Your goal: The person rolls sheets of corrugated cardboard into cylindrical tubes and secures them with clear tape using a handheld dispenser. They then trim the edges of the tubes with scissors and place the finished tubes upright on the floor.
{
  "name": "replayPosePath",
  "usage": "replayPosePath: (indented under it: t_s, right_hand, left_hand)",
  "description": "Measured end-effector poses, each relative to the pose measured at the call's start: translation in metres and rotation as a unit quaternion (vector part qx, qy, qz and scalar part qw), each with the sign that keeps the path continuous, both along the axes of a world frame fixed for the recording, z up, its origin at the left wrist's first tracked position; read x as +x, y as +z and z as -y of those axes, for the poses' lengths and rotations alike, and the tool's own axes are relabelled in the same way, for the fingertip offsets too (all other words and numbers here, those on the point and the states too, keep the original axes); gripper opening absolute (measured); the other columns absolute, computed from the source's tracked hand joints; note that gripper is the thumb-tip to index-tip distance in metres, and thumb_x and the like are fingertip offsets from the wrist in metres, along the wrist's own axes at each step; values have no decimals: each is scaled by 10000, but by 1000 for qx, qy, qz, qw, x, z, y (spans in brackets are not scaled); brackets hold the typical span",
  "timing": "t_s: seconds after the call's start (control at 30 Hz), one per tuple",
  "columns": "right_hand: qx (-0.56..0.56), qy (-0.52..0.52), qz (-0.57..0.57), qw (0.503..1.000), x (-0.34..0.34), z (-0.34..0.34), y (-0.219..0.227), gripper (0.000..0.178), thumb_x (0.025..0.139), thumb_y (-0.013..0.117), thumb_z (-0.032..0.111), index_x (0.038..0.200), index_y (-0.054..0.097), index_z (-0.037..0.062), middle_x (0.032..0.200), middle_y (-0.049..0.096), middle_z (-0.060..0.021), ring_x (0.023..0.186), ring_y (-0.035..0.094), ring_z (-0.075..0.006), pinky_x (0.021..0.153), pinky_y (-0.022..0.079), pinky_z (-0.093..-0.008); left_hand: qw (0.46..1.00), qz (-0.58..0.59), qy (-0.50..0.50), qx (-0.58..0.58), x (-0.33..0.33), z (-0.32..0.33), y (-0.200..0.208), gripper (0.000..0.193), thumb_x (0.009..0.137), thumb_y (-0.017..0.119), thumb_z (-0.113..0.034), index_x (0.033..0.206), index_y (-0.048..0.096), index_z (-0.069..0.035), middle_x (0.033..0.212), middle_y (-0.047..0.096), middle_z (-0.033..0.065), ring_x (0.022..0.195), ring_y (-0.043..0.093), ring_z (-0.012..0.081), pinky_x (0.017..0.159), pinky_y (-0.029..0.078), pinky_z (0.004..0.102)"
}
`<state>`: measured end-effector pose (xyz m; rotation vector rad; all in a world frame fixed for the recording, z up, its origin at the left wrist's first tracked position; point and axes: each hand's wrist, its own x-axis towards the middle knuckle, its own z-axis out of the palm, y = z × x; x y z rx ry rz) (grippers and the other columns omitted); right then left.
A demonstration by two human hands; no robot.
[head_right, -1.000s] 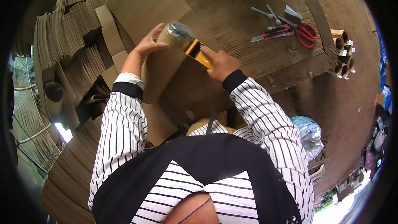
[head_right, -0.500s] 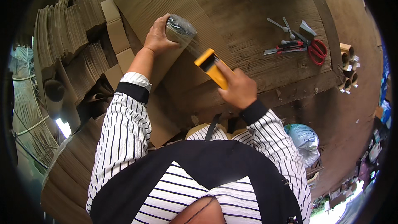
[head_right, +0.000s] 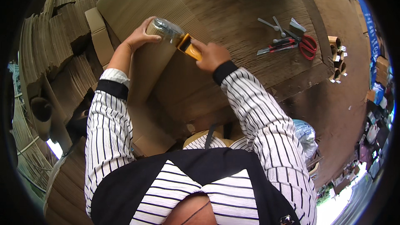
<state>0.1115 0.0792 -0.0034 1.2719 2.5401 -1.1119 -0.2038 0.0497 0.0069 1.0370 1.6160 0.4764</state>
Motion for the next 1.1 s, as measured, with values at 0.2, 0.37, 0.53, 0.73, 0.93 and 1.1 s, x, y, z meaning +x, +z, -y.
replayPosePath:
  t_s: [0.2,0.37,0.53,0.73,0.93,1.1]
  right_hand:
    - [56,-45,-91,993,153,81,63,736,654,753,136,1360,582,256,801,545,-100,725,616,-308,639,523,-406]
    - [31,-75,-5,997,255,133,81,718,625,751,125,1323,612,224,806,540,-94,721,610,-287,633,517,-393]
    - [36,-100,-80,991,235,125,64,747,640,771,155,1354,579,260,826,541,-93,717,612,-288,635,525,-396]
    - [67,-93,-107,988,143,86,77,729,678,767,221,1366,550,330,832,562,-92,663,640,-315,592,544,-408]
    - [58,-12,-109,992,200,65,131,699,682,771,218,1346,571,307,802,559,-76,646,639,-294,568,535,-392]
    - [64,3,-80,995,271,79,157,740,644,787,165,1346,584,282,788,521,-69,658,614,-257,568,509,-374]
  left_hand:
    - [962,270,-48,-18,106,51,-44,967,708,840,-314,1489,354,-16,1408,497,149,1345,430,250,1142,319,365]
    - [956,271,-103,-51,225,77,-47,981,686,847,-319,1490,372,-20,1463,436,176,1371,412,286,1152,319,377]
    - [983,7,-174,59,215,81,-1,1025,674,846,-327,1515,333,-43,1530,323,217,1396,370,368,1154,338,390]
    - [909,-390,-78,123,244,93,22,1066,667,839,-392,1536,288,-111,1524,353,187,1373,402,366,1085,393,459]
    - [937,-346,-26,47,239,85,21,1144,577,875,-432,1531,296,-185,1517,371,142,1371,410,351,1119,381,445]
    - [945,-321,-51,22,237,87,35,1194,528,910,-366,1528,290,-162,1511,382,154,1404,375,344,1147,360,414]
